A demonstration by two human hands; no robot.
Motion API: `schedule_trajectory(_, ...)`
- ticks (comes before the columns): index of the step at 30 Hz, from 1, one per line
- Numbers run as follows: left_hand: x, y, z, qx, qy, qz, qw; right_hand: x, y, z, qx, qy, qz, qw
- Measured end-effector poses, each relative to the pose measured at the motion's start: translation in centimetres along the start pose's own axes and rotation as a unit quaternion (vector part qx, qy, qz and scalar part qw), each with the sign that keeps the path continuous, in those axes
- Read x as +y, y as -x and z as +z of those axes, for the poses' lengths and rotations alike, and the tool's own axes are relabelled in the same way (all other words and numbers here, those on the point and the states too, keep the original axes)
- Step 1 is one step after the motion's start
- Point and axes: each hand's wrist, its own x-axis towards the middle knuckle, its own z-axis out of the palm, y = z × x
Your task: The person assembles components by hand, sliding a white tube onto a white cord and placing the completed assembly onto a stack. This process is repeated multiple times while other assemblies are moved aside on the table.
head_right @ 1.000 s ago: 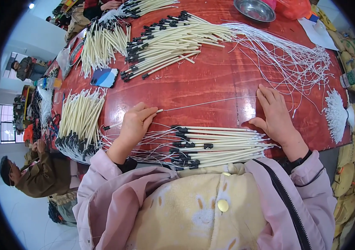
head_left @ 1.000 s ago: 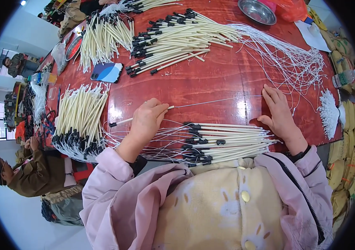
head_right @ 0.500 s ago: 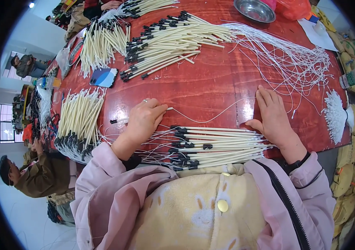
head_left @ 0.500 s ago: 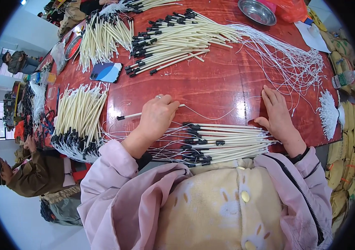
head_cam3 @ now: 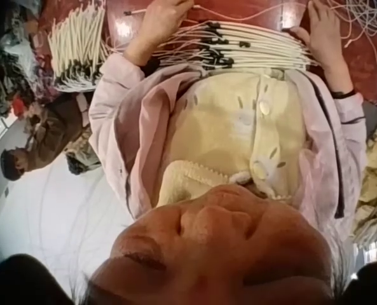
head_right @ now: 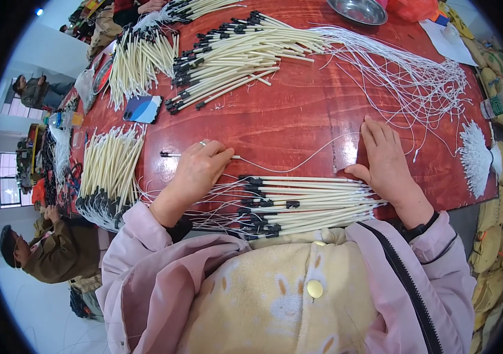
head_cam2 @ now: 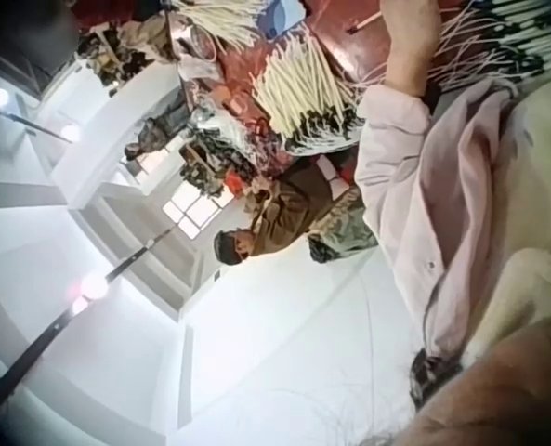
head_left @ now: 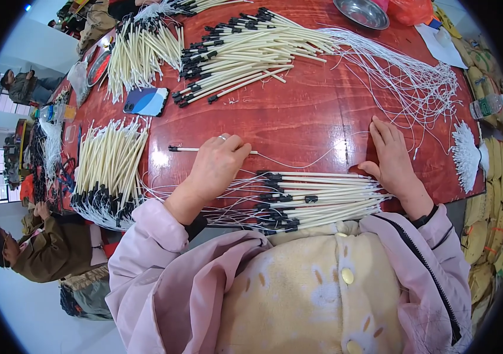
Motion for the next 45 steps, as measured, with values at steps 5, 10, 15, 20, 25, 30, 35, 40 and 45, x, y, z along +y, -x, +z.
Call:
schedule_trajectory(5,1.2,-2.5,0.4,0.003,0.106,-0.004,0.994,-0.3,0.1,0.1,0.004,0.018,0.007,1.000)
schedule_trajectory(10,0.9,-3.4,2.0,-0.044,0.105,0.019,0.993,-0.5,0.1,0.2,0.011,0.005,0.011,1.000)
schedule_trajectory(15,0.1,-3.2,1.8,-0.007,0.054,-0.044,0.998,-0.3,0.0,0.4,0.020,0.001,0.011,1.000)
schedule_trajectory(20,1.1,-4.4,2.2,0.009,0.061,-0.036,0.997,-0.4,0.2,0.4,0.024,-0.006,0.016,1.000)
schedule_trajectory(25,1.7,-6.1,3.7,-0.009,0.019,-0.038,0.999,0.1,0.1,0.3,0.014,-0.006,0.007,1.000)
schedule_trajectory(30,-0.3,-4.2,1.2,0.000,0.066,-0.080,0.995,0.4,0.7,0.2,0.003,-0.010,-0.005,1.000)
schedule_trajectory(35,-2.3,-1.7,-0.3,-0.056,0.031,-0.071,0.995,0.1,0.7,0.0,-0.008,-0.014,0.005,1.000)
schedule_trajectory(40,-1.6,-4.4,1.7,-0.042,0.009,-0.031,0.999,0.2,1.0,0.2,-0.012,-0.011,0.004,1.000)
schedule_trajectory(45,3.9,-12.3,5.0,-0.079,-0.009,0.006,0.997,-0.7,0.2,0.3,-0.020,-0.005,-0.018,1.000)
